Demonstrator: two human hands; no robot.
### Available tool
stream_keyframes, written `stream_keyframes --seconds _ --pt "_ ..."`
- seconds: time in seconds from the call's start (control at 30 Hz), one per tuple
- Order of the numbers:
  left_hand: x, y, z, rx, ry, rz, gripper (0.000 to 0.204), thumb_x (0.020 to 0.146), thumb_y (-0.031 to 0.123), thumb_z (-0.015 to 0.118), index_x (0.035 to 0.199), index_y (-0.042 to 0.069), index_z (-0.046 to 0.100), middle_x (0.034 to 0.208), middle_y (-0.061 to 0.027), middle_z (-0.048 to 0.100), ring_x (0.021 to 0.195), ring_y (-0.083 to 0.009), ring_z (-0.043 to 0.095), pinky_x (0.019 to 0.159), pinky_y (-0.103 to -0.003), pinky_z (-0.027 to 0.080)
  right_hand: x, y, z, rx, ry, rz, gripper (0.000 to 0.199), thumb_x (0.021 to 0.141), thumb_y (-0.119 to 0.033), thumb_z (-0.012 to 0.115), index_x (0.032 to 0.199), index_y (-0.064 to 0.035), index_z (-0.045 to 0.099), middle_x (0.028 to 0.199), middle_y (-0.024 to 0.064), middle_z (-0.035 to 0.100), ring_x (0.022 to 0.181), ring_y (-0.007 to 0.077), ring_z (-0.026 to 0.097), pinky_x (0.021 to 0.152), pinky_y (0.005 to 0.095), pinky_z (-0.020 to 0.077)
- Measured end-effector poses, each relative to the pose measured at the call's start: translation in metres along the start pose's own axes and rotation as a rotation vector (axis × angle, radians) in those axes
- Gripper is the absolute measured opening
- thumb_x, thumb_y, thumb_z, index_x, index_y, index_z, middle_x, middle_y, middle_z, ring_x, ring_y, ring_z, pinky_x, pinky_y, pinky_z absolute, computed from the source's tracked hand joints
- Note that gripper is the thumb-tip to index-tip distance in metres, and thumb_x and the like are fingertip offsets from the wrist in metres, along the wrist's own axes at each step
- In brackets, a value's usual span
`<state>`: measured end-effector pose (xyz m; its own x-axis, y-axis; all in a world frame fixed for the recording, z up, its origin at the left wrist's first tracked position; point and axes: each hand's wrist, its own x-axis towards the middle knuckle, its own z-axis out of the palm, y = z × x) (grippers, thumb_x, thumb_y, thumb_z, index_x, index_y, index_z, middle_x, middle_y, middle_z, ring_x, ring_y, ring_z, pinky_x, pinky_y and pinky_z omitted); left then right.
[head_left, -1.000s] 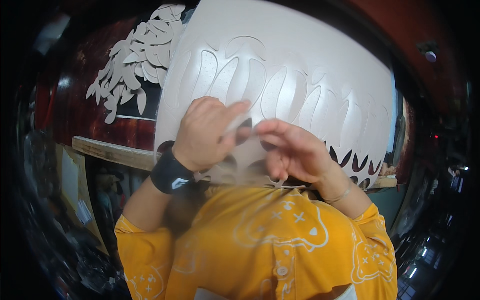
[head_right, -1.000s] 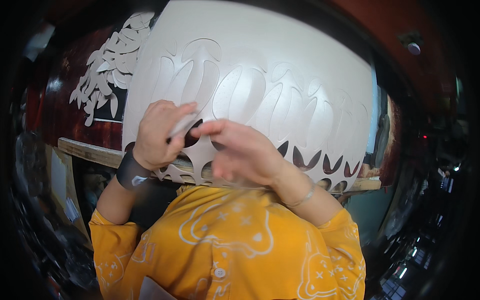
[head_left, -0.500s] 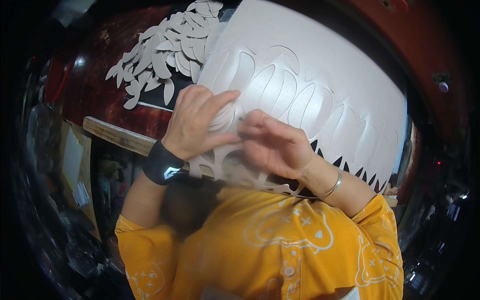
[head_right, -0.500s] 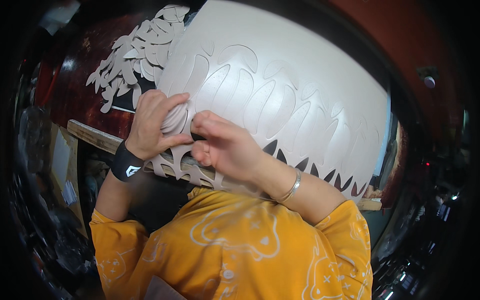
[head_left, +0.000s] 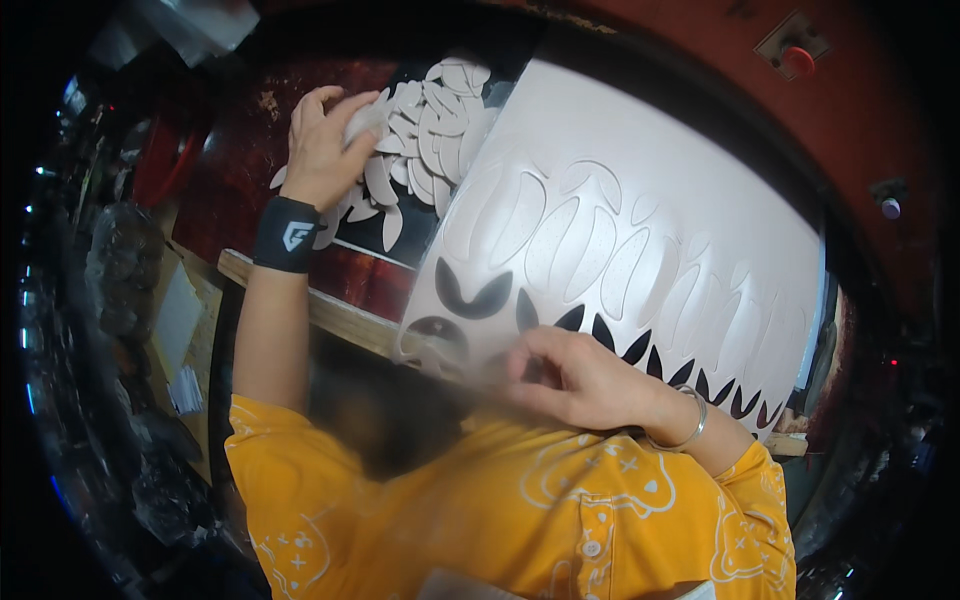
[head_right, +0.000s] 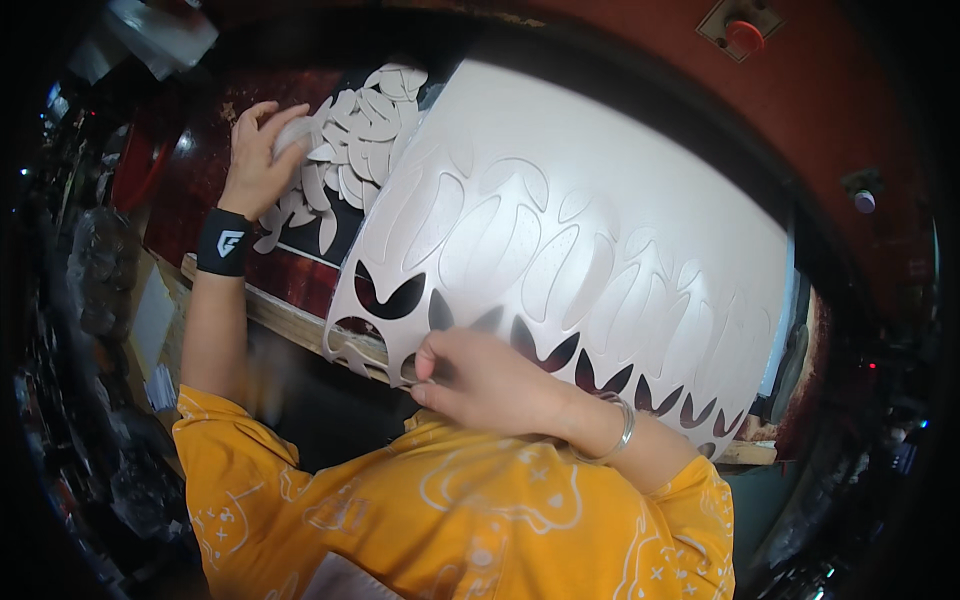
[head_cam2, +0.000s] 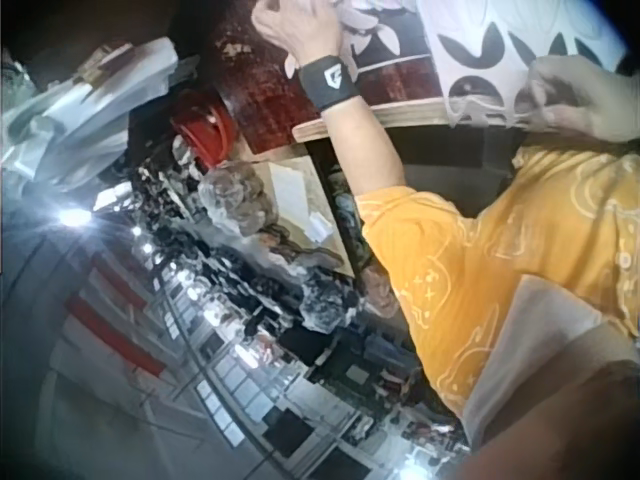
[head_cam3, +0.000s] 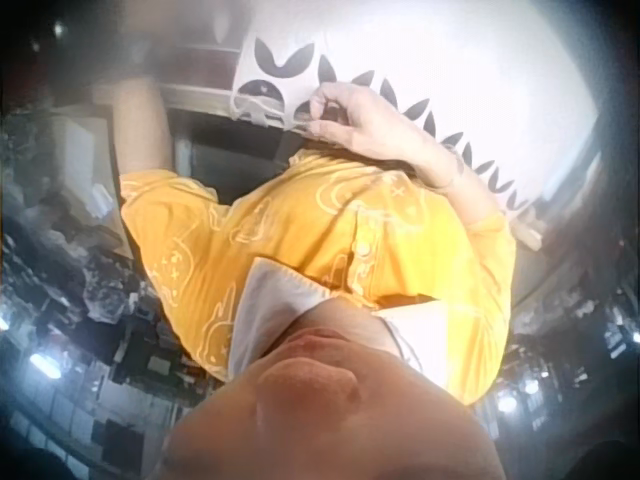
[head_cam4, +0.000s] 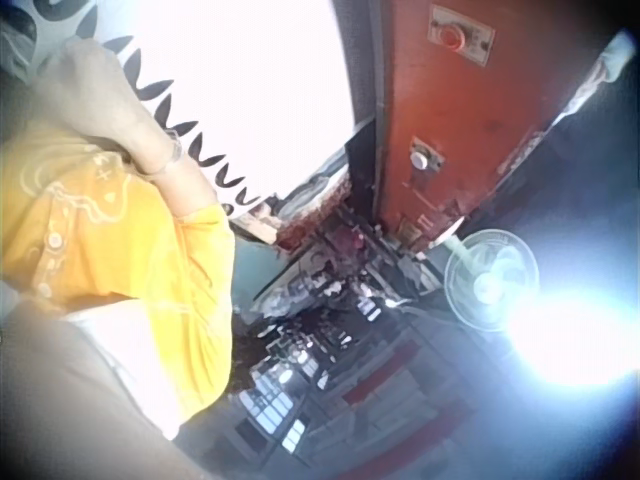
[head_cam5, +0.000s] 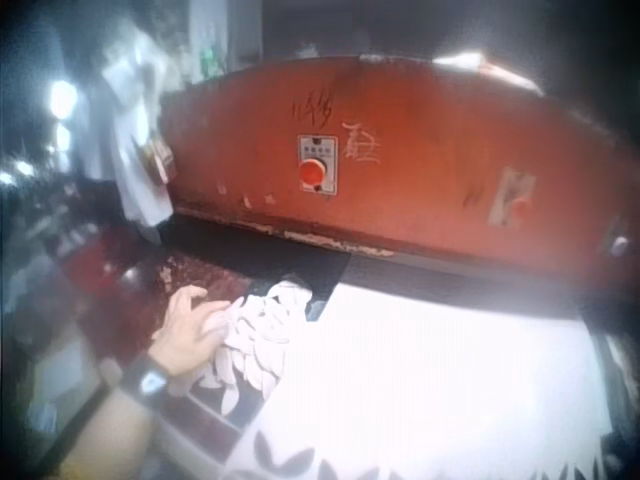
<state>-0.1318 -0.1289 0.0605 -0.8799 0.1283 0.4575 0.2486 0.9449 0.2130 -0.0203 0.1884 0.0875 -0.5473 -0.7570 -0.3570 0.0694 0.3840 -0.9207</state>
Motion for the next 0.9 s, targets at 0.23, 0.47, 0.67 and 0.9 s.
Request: stream_keyframes --seconds 0.23,0.47,0.67,0.9 --pt "-0.033 0.073 0.012 -1.009 -0.371 -0.613 0.04 0.092 0.025 0.056 0.12 -0.003 0.053 0.094 -0.0038 0.058 0.078 -0.0097 0.057 0.064 -0.023 0.049 -0.02 -0.005 -0.006 -0.134 -0.025 -0.159 0.022 0.079 -0.02 0.065 0.09 -0.0049 0.052 0.085 0.013 0.055 0.08 0.0307 0.057 0.07 0.0376 0.0459" --pt "0.003 0.083 0.069 -1.924 -0.667 -0.832 0.043 0.098 0.031 0.039 0.124 -0.001 0.05 0.108 -0.0118 0.062 0.094 -0.0184 0.062 0.084 -0.031 0.051 -0.018 -0.036 -0.056 -0.513 -0.05 -0.165 0.033 0.083 -0.018 0.062 0.113 -0.005 0.056 0.097 0.0155 0.062 0.071 0.0307 0.063 0.066 0.0352 0.0525" --pt "0.01 0.092 0.067 -2.037 -0.597 -0.789 0.037 0.099 0.026 0.04 0.117 -0.003 0.054 0.105 -0.0108 0.062 0.09 -0.0187 0.062 0.081 -0.03 0.05 0.098 -0.004 -0.108 -0.686 0.758 -0.423 0.028 0.083 -0.023 0.061 0.097 0.0007 0.064 0.086 0.0148 0.064 0.088 0.0325 0.061 0.075 0.0394 0.0488" --pt "0.005 0.095 0.052 -1.763 -0.676 -0.734 0.039 0.094 0.018 0.052 0.128 0.0 0.048 0.113 -0.0084 0.06 0.097 -0.0116 0.059 0.084 -0.025 0.047 0.101 -0.01 -0.14 0.235 1.091 -0.335 0.018 0.087 -0.015 0.059 0.082 0.001 0.065 0.073 0.0049 0.062 0.063 0.0117 0.057 0.06 0.0274 0.0475"
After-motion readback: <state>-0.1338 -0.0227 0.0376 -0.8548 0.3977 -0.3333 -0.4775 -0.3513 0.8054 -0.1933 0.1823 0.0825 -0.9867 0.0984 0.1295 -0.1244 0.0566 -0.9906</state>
